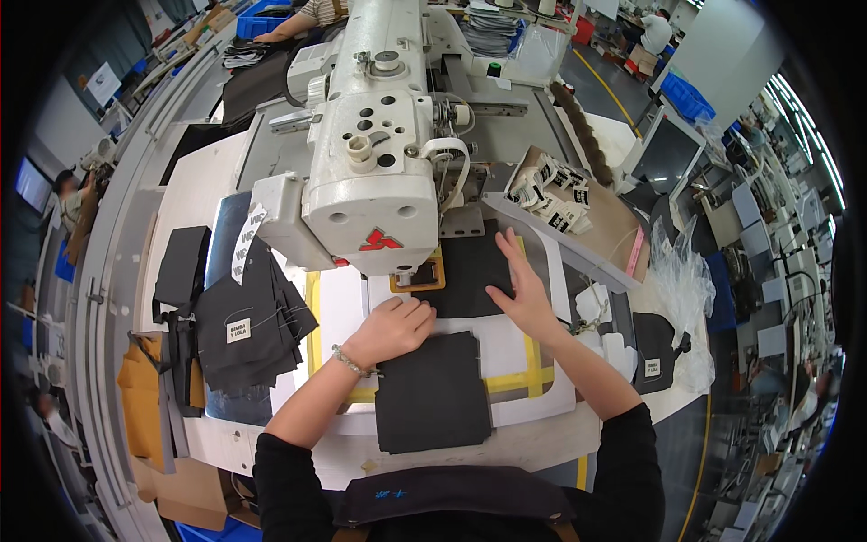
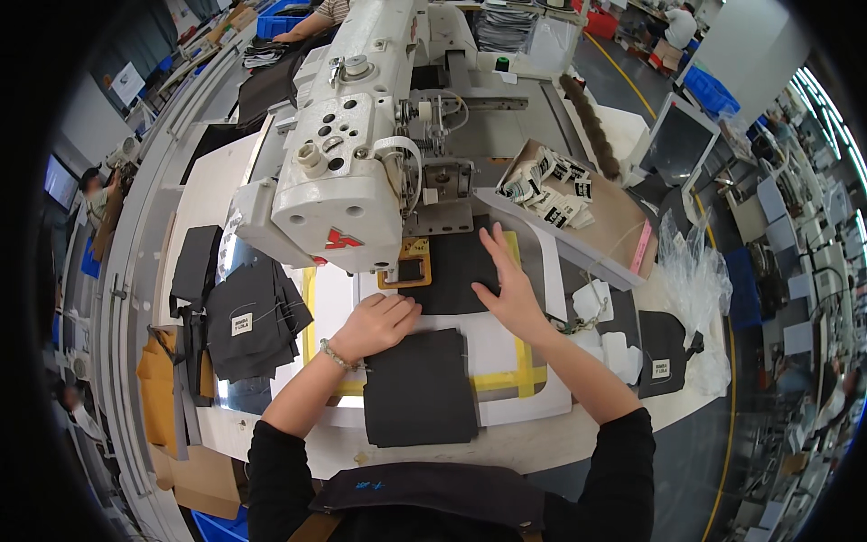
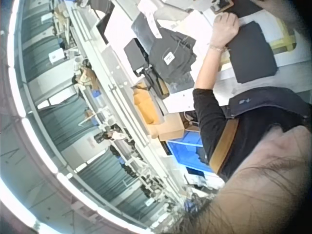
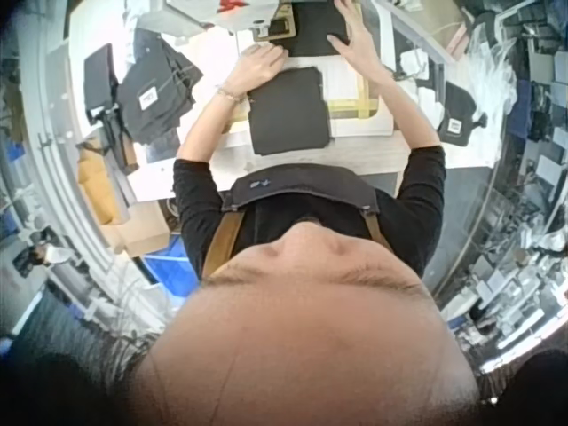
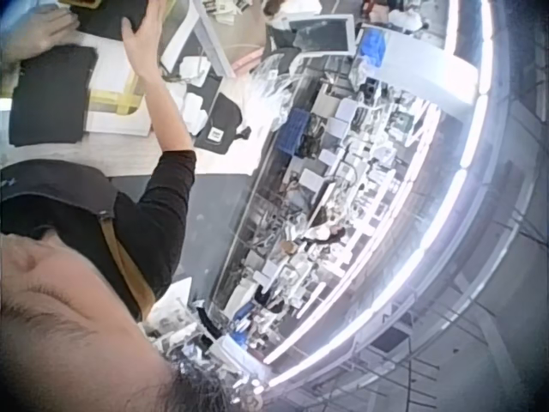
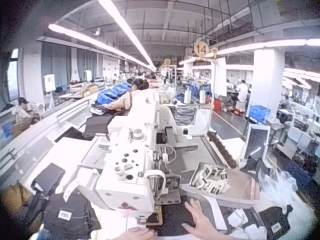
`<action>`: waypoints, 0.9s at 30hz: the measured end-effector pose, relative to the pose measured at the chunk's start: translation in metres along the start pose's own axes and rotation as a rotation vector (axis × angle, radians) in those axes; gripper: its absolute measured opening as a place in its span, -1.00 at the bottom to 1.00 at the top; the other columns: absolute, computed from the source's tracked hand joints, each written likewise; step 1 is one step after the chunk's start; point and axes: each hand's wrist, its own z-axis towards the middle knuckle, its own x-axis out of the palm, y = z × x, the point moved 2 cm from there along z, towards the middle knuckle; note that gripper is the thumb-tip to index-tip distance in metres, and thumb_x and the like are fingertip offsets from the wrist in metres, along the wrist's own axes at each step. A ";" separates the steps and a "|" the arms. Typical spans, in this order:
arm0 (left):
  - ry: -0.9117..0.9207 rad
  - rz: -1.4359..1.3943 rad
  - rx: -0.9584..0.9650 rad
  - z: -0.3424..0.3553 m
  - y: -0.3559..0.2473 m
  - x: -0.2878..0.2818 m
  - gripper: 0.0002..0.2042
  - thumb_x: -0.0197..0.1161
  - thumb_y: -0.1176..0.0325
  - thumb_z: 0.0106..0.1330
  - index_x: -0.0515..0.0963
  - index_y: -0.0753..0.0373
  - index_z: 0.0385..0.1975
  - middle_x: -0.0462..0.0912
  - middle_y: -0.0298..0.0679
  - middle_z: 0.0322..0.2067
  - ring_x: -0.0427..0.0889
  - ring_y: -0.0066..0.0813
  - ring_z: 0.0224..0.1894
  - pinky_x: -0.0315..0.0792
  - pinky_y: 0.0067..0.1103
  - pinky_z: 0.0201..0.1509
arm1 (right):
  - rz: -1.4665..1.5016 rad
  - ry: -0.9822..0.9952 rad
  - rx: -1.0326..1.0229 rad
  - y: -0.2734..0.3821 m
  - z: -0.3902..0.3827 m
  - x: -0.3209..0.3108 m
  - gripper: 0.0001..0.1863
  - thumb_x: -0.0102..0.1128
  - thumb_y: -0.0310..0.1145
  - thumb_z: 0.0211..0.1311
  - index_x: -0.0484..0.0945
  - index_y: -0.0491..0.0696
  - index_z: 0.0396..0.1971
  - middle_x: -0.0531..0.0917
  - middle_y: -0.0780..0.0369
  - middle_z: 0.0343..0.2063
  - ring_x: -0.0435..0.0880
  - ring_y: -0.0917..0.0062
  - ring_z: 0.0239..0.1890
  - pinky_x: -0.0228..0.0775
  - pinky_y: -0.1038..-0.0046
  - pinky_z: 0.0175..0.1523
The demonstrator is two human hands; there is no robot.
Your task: The person sews small white labels onto black fabric pieces using an industrial sewing machine. They place each fabric piece under the presser foot, guide it through the machine, and then use scissors to cut the thread before stacking the finished items.
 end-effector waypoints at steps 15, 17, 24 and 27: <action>-0.111 -0.089 -0.418 -0.046 0.023 -0.019 -0.76 0.40 0.36 0.01 0.63 0.22 -0.30 0.63 -0.35 -0.27 0.59 -0.43 -0.22 0.42 -0.52 -0.23 | -0.361 0.176 -0.377 -0.016 0.005 0.035 -0.81 0.21 -0.42 0.20 0.60 -0.04 -0.18 0.57 0.14 0.06 0.60 0.32 0.01 -0.01 0.06 0.47; -0.122 -0.141 -0.525 -0.050 0.027 -0.024 -0.77 0.44 0.34 0.00 0.65 0.19 -0.32 0.65 -0.36 -0.27 0.59 -0.39 -0.22 0.41 -0.47 -0.15 | -0.368 0.172 -0.382 -0.016 0.005 0.036 -0.81 0.21 -0.41 0.20 0.61 -0.03 -0.18 0.57 0.14 0.07 0.60 0.31 0.01 -0.02 0.04 0.47; -0.094 -0.190 -0.607 -0.065 0.025 -0.024 -0.77 0.46 0.29 -0.01 0.66 0.15 -0.34 0.64 -0.35 -0.20 0.57 -0.35 -0.14 0.35 -0.42 -0.02 | -0.371 0.159 -0.367 -0.016 0.003 0.042 -0.80 0.22 -0.41 0.20 0.63 -0.04 -0.17 0.54 0.14 0.10 0.61 0.31 -0.03 -0.05 0.04 0.47; -0.046 -0.190 -0.600 -0.064 0.022 -0.025 -0.74 0.46 0.23 -0.01 0.66 0.13 -0.32 0.61 -0.36 -0.14 0.55 -0.38 -0.10 0.33 -0.37 0.01 | -0.378 0.157 -0.366 -0.015 0.002 0.043 -0.79 0.22 -0.41 0.20 0.64 -0.04 -0.15 0.53 0.14 0.12 0.62 0.31 -0.06 -0.05 0.05 0.47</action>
